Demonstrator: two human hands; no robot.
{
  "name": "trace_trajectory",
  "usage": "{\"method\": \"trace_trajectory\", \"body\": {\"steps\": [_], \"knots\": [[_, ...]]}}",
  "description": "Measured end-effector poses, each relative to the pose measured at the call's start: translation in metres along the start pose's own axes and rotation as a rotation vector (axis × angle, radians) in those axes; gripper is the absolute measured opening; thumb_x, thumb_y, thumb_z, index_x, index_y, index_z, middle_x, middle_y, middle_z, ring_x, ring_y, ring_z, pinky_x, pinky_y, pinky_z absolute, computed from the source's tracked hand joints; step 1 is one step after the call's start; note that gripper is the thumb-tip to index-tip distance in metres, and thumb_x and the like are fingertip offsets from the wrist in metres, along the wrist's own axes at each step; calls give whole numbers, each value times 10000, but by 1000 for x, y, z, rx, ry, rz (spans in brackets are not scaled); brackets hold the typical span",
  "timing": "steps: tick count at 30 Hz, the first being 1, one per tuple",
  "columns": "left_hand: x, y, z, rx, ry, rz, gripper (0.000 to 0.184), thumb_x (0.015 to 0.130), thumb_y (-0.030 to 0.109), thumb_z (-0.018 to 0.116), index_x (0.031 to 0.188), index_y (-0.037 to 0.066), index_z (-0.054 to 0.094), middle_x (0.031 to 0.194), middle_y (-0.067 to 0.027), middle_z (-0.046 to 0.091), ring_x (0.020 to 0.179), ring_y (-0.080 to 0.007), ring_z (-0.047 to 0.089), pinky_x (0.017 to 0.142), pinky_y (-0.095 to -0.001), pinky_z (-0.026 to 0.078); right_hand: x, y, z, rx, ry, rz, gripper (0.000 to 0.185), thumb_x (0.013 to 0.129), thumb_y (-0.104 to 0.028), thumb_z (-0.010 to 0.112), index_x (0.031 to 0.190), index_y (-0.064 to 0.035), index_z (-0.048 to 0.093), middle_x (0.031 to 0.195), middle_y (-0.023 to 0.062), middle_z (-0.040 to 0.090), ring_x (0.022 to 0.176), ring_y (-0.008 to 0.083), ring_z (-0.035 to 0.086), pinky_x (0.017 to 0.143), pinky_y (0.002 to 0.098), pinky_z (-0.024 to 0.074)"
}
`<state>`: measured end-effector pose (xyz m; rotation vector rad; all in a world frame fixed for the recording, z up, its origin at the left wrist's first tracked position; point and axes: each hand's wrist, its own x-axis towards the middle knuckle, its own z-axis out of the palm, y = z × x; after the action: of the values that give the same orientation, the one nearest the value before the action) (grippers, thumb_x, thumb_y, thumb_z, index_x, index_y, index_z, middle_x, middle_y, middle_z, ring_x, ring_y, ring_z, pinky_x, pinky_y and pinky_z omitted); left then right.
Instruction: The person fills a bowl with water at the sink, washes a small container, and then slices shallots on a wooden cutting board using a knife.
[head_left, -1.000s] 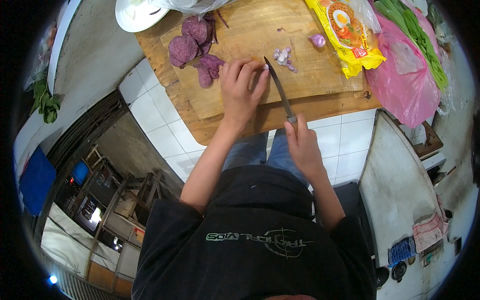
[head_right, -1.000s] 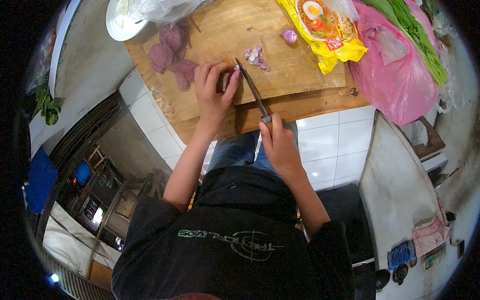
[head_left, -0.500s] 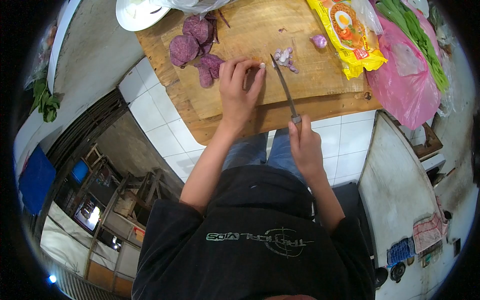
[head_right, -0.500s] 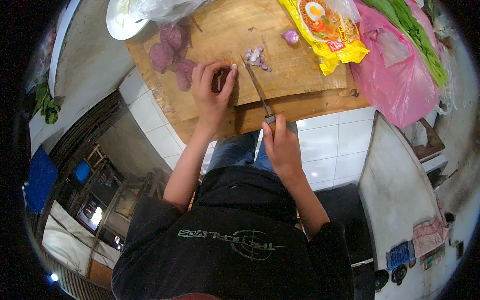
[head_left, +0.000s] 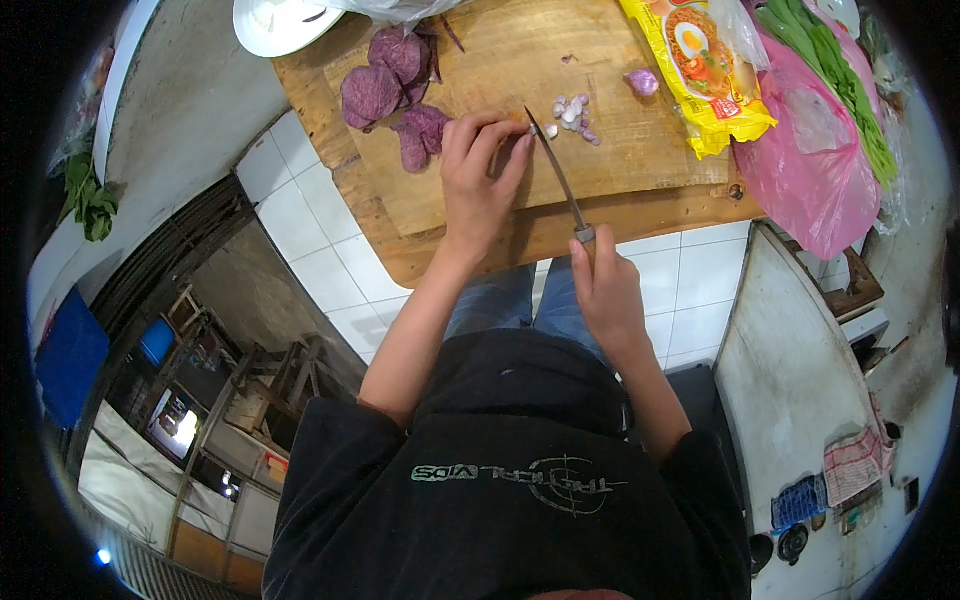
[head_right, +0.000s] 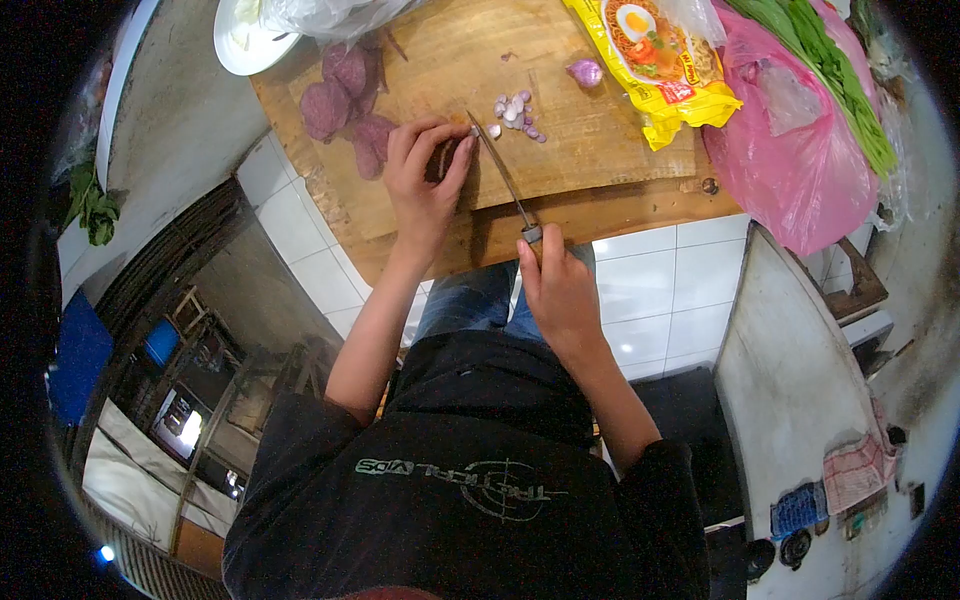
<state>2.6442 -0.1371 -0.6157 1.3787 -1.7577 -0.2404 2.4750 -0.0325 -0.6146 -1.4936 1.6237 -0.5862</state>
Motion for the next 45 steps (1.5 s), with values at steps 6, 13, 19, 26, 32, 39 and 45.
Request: {"method": "trace_trajectory", "body": {"steps": [6,13,19,26,32,39,45], "knots": [[-1,-1,-2,12,-5,13,156,792,53,771,933,41,707,963,-90,639,904,-256,588,779,-346,469,6,5,1,-105,17,-84,258,985,-217,578,1072,5,480,735,269,634,720,482,630,579,539,489],[-2,12,-4,44,6,-27,166,790,76,782,916,43,679,952,-89,620,891,-263,563,758,-354,458,6,10,-5,-77,46,-155,258,977,-195,592,1071,21,487,728,267,630,715,469,637,576,521,497],[-2,21,1,59,12,-8,156,791,76,780,909,43,683,947,-90,618,901,-269,562,775,-362,452,-8,19,-14,-28,-7,-81,259,992,-227,571,1062,4,477,719,263,631,709,474,636,563,535,485],[-4,18,2,52,-1,-8,142,792,80,775,912,49,705,944,-86,627,910,-267,564,788,-363,452,-17,16,-18,-37,62,-36,232,1004,-221,554,1039,-16,450,698,252,625,688,470,640,540,535,477],[-5,10,0,45,-19,10,163,787,80,773,946,72,736,951,-76,643,915,-258,572,797,-357,456,-15,6,-16,56,-7,-15,210,1014,-197,540,1041,-10,446,732,256,629,702,475,641,531,511,459],[-4,9,-1,41,-1,-1,170,780,85,782,940,64,732,941,-73,649,903,-259,575,791,-357,460,-15,0,-10,103,-45,41,241,1020,-224,533,1057,1,454,747,268,630,756,486,638,575,520,465],[-3,7,-1,42,2,-13,146,779,82,784,904,52,715,932,-80,644,901,-258,575,787,-360,462,-15,-4,-8,107,-44,52,256,1020,-229,530,1081,9,458,737,268,626,745,484,639,575,521,465]]}}
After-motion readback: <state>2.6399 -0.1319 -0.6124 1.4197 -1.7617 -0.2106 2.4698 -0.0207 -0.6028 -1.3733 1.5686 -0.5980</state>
